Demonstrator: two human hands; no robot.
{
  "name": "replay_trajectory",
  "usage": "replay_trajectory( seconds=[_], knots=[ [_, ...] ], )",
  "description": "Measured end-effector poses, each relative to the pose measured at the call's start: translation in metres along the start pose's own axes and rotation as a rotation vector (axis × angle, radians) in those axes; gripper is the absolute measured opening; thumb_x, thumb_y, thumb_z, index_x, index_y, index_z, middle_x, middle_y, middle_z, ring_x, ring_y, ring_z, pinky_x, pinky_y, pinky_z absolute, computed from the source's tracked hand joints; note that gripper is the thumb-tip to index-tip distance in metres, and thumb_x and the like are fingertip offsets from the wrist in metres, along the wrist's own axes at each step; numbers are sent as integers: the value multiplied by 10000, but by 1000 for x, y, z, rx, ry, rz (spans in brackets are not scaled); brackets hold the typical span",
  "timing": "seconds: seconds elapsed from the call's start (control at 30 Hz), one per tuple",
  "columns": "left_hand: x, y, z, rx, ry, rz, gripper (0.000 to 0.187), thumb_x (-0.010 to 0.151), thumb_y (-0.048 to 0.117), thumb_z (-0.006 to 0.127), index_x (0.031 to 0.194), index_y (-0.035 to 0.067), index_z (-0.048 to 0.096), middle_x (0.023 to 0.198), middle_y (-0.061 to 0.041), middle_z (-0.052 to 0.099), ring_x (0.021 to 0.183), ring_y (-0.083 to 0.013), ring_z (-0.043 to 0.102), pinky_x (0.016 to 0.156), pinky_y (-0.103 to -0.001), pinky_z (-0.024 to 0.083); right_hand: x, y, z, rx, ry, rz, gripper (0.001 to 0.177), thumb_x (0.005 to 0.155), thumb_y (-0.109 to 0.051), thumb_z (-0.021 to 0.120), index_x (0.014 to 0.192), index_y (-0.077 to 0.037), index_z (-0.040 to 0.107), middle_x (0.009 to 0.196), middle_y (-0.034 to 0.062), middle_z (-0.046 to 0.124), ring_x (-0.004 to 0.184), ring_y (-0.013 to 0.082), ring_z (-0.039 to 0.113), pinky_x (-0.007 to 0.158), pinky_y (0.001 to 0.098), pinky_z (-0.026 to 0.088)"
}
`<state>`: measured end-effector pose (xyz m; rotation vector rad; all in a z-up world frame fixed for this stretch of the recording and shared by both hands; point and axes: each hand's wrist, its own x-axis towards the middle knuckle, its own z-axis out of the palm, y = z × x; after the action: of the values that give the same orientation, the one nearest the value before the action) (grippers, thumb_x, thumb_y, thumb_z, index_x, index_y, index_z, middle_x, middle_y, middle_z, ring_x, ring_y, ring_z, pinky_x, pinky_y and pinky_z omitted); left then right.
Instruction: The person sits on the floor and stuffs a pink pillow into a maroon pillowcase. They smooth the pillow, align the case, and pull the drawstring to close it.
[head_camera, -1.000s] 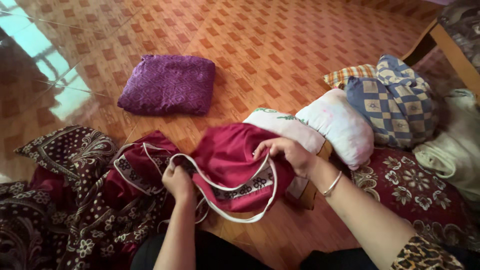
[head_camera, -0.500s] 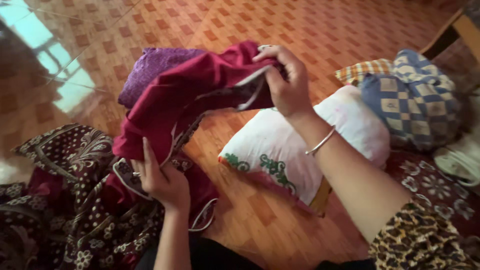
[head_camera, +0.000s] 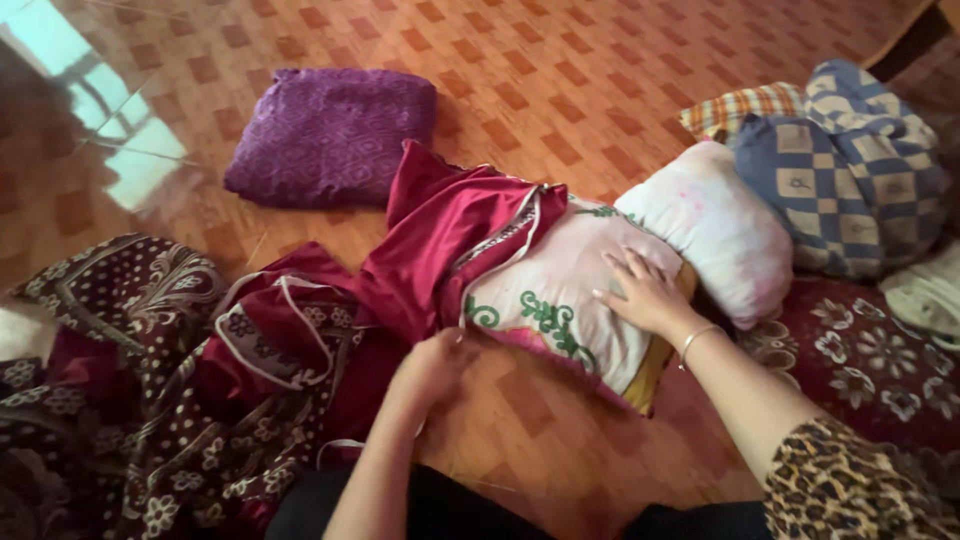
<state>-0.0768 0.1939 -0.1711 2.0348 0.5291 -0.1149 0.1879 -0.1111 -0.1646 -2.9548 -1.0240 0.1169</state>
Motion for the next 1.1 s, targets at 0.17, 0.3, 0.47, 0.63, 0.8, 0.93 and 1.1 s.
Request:
replay_trajectory(
  seconds=[0.17, 0.3, 0.47, 0.63, 0.8, 0.93, 1.1],
  knots=[
    [-3, 7, -8, -149, 377, 293, 648, 870, 262, 752, 1413, 4, 508, 1258, -227, 665, 1105, -338, 691, 892, -407, 555, -42, 28, 6, 172, 52, 169, 927, 824, -605, 696, 1591, -250, 314, 1654, 250, 178, 1510, 442, 200, 1174, 549, 276],
    [-14, 21, -16, -92, 538, 174, 617, 924, 270, 716, 1458, 38, 511, 1199, -222, 688, 1059, -346, 690, 889, -407, 546, -56, 42, 30, 627, 107, 543, 1277, 701, -546, 896, 1556, 0, 120, 1597, 313, 177, 1460, 413, 239, 1161, 499, 305],
    [-17, 27, -16, -165, 578, 77, 597, 919, 261, 684, 1456, 56, 521, 1129, -193, 713, 1013, -339, 707, 889, -407, 548, -63, 24, 38, 1349, -49, 1001, 784, 739, -378, 872, 1298, 89, 583, 1313, 222, 658, 1250, 338, 598, 1085, 515, 454],
    [-5, 25, -8, 51, 678, 365, 403, 951, 195, 689, 1299, 0, 632, 1228, -217, 686, 1120, -388, 653, 955, -427, 509, -51, 2, 0, 1715, 77, 977, 478, 770, -114, 811, 1179, 72, 647, 1072, 191, 714, 989, 353, 697, 889, 486, 565],
    [-10, 51, 15, -9, 561, 354, 304, 931, 187, 672, 1187, 25, 689, 1190, -177, 705, 1078, -349, 678, 916, -407, 532, -68, 12, -105, 1274, 174, 601, 436, 718, -66, 840, 1109, 85, 721, 1014, 102, 735, 966, 244, 676, 847, 367, 561],
    [-24, 67, 39, -8, 501, 373, 260, 923, 172, 670, 1140, 33, 705, 1176, -160, 711, 1031, -333, 696, 877, -399, 551, -106, 77, -175, 1205, 166, 429, 251, 795, -112, 777, 1021, -9, 746, 884, 40, 751, 763, 151, 686, 748, 320, 546],
    [-19, 90, 70, 64, 365, 365, 277, 892, 192, 696, 1125, 43, 718, 1151, -160, 710, 1025, -368, 690, 857, -430, 548, -143, 175, -140, 1167, 549, 518, 261, 920, -156, 727, 1143, -26, 768, 941, 39, 726, 774, 141, 610, 683, 326, 448]
  ],
)
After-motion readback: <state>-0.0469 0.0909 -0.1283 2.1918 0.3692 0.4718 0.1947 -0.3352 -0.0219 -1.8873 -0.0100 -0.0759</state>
